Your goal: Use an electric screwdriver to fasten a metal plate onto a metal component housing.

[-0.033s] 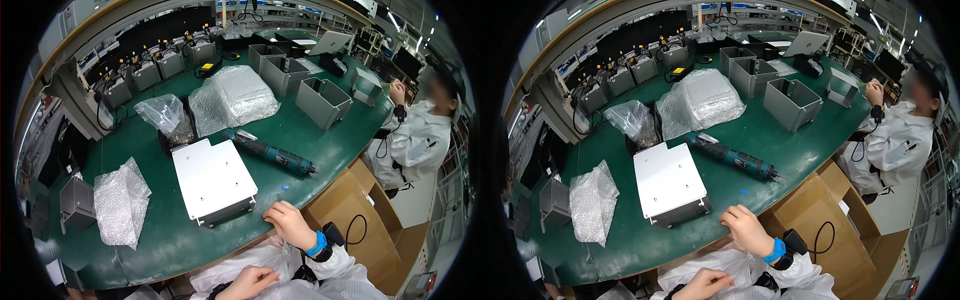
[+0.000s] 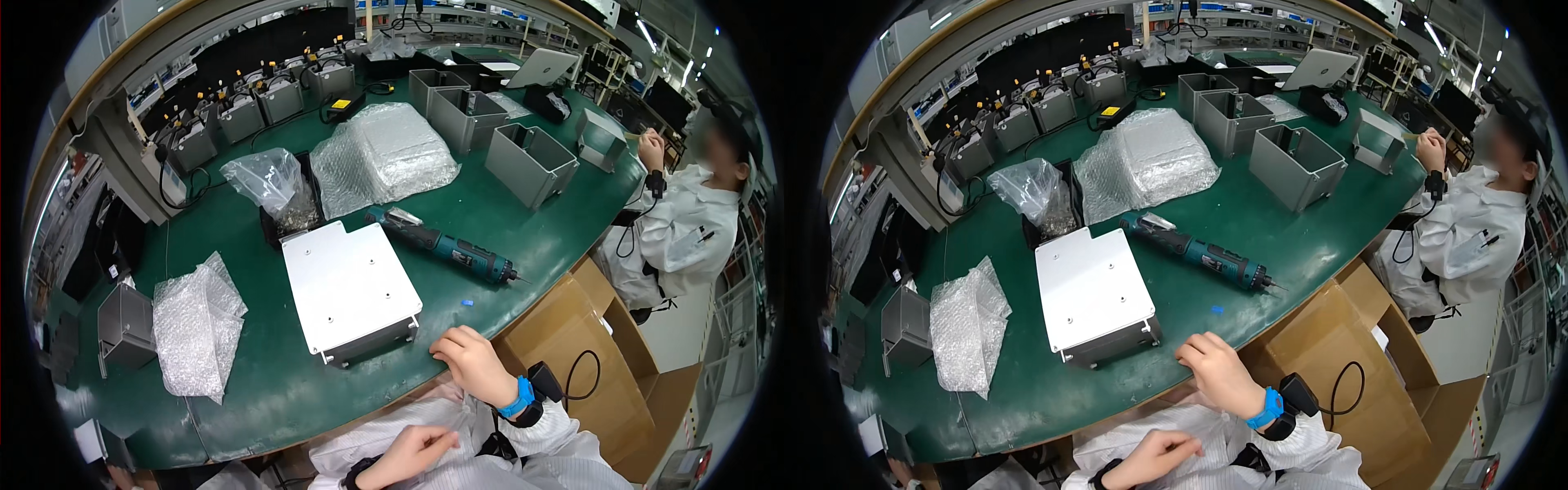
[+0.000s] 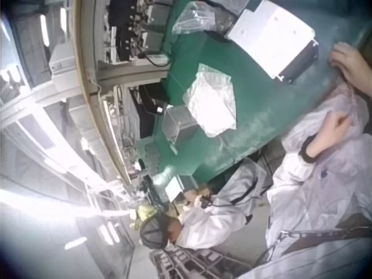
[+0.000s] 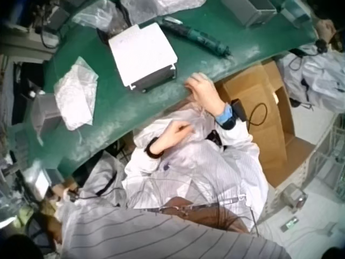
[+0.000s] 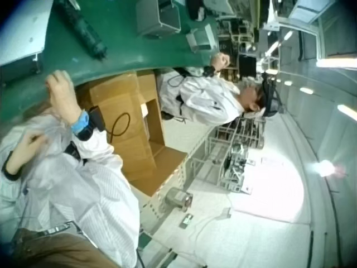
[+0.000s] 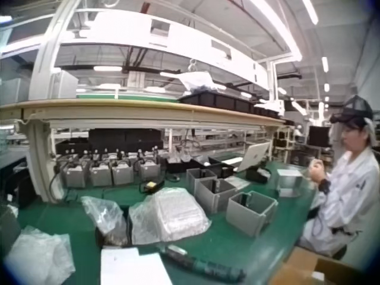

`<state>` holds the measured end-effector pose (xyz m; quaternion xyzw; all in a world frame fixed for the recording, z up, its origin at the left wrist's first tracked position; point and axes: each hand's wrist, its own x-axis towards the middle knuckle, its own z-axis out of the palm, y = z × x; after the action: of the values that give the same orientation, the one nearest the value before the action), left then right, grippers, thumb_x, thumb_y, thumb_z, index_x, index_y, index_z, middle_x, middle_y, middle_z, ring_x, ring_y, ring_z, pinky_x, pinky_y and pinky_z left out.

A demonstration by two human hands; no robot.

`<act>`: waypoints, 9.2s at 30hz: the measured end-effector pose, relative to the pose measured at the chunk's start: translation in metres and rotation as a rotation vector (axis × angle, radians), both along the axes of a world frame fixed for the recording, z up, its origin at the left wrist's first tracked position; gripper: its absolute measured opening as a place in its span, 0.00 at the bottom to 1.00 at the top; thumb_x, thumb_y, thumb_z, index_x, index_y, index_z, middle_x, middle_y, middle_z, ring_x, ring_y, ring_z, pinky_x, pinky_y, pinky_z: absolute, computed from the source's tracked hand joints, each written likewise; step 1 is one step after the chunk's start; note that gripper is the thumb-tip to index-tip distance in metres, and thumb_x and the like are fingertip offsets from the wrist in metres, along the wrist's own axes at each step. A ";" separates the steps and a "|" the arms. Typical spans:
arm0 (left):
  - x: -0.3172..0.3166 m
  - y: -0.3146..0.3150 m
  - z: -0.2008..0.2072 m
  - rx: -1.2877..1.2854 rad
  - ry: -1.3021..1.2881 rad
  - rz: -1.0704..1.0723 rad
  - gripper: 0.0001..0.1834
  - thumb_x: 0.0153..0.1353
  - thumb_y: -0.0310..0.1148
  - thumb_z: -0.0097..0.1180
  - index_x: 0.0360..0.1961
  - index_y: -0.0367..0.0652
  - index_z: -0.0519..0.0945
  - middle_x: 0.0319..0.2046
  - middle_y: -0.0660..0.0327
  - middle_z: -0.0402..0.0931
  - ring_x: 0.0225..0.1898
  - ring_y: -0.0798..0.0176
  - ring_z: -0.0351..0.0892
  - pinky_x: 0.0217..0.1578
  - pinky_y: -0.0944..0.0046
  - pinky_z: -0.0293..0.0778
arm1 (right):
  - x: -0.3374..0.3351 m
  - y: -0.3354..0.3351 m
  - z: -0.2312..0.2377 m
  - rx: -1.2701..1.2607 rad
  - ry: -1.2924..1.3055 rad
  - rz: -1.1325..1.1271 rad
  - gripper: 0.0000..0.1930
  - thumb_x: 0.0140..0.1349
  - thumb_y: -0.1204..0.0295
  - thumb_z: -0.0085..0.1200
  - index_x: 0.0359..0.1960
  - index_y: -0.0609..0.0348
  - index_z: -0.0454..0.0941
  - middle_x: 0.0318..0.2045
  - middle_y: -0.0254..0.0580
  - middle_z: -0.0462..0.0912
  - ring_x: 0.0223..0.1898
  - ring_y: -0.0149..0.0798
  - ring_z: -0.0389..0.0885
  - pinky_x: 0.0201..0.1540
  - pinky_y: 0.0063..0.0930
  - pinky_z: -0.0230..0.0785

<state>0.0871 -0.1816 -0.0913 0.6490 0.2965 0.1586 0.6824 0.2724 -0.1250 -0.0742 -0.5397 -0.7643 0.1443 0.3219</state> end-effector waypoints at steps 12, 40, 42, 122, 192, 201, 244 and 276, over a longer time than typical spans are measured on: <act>0.072 0.034 -0.038 -1.167 -0.579 0.446 0.14 0.66 0.36 0.34 0.36 0.41 0.71 0.25 0.67 0.68 0.24 0.70 0.64 0.26 0.70 0.62 | 0.003 -0.014 -0.006 0.143 -0.116 0.027 0.17 0.39 0.78 0.52 0.36 0.63 0.73 0.33 0.45 0.72 0.37 0.45 0.71 0.39 0.31 0.69; 0.059 -0.025 -0.024 0.365 0.127 -0.655 0.14 0.63 0.34 0.43 0.46 0.38 0.72 0.38 0.55 0.74 0.43 0.63 0.73 0.45 0.64 0.67 | -0.033 -0.039 -0.052 -0.858 -0.103 0.673 0.23 0.65 0.53 0.38 0.39 0.64 0.74 0.29 0.52 0.78 0.31 0.46 0.77 0.36 0.36 0.68; 0.057 -0.035 -0.028 0.378 0.078 -0.635 0.14 0.63 0.34 0.43 0.45 0.38 0.72 0.37 0.56 0.74 0.42 0.63 0.72 0.45 0.64 0.67 | -0.037 -0.039 -0.068 -1.026 0.027 0.768 0.23 0.66 0.54 0.37 0.39 0.65 0.74 0.29 0.52 0.78 0.31 0.44 0.76 0.36 0.34 0.68; -0.004 0.045 -0.084 -1.347 -0.911 0.217 0.13 0.62 0.34 0.40 0.21 0.48 0.58 0.18 0.71 0.49 0.19 0.76 0.46 0.19 0.75 0.46 | -0.070 -0.061 -0.056 -0.041 -0.054 0.943 0.11 0.44 0.74 0.52 0.32 0.57 0.76 0.36 0.30 0.77 0.33 0.29 0.75 0.25 0.19 0.70; -0.092 0.274 0.099 0.317 0.195 0.559 0.04 0.52 0.24 0.60 0.26 0.33 0.81 0.11 0.75 0.62 0.15 0.83 0.51 0.15 0.77 0.45 | 0.021 0.202 0.096 -0.706 0.711 0.396 0.23 0.41 0.74 0.68 0.39 0.59 0.72 0.33 0.32 0.76 0.29 0.26 0.73 0.35 0.21 0.67; -0.088 0.274 0.099 0.296 0.192 0.580 0.05 0.50 0.24 0.61 0.26 0.32 0.80 0.09 0.72 0.59 0.14 0.80 0.52 0.15 0.75 0.47 | 0.023 0.200 0.092 -0.682 0.698 0.422 0.23 0.42 0.75 0.67 0.41 0.60 0.70 0.36 0.33 0.75 0.30 0.27 0.72 0.35 0.21 0.67; 0.000 0.197 0.138 0.744 0.187 -0.026 0.11 0.47 0.39 0.63 0.20 0.42 0.80 0.15 0.60 0.73 0.16 0.60 0.73 0.18 0.64 0.66 | 0.029 0.094 0.180 0.109 1.297 0.448 0.20 0.48 0.86 0.54 0.41 0.59 0.60 0.20 0.43 0.72 0.22 0.36 0.74 0.29 0.31 0.70; -0.107 0.199 0.090 0.152 0.170 0.545 0.11 0.59 0.30 0.54 0.24 0.36 0.70 0.13 0.72 0.62 0.17 0.80 0.55 0.18 0.75 0.51 | 0.018 0.114 0.072 -0.285 0.391 0.625 0.64 0.28 0.51 0.73 0.65 0.51 0.39 0.65 0.58 0.30 0.67 0.56 0.33 0.65 0.45 0.38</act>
<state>-0.0196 0.0176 -0.0010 0.6055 0.5033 0.3031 0.5368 0.2908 -0.0106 -0.0023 -0.2825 -0.7884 0.4401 0.3238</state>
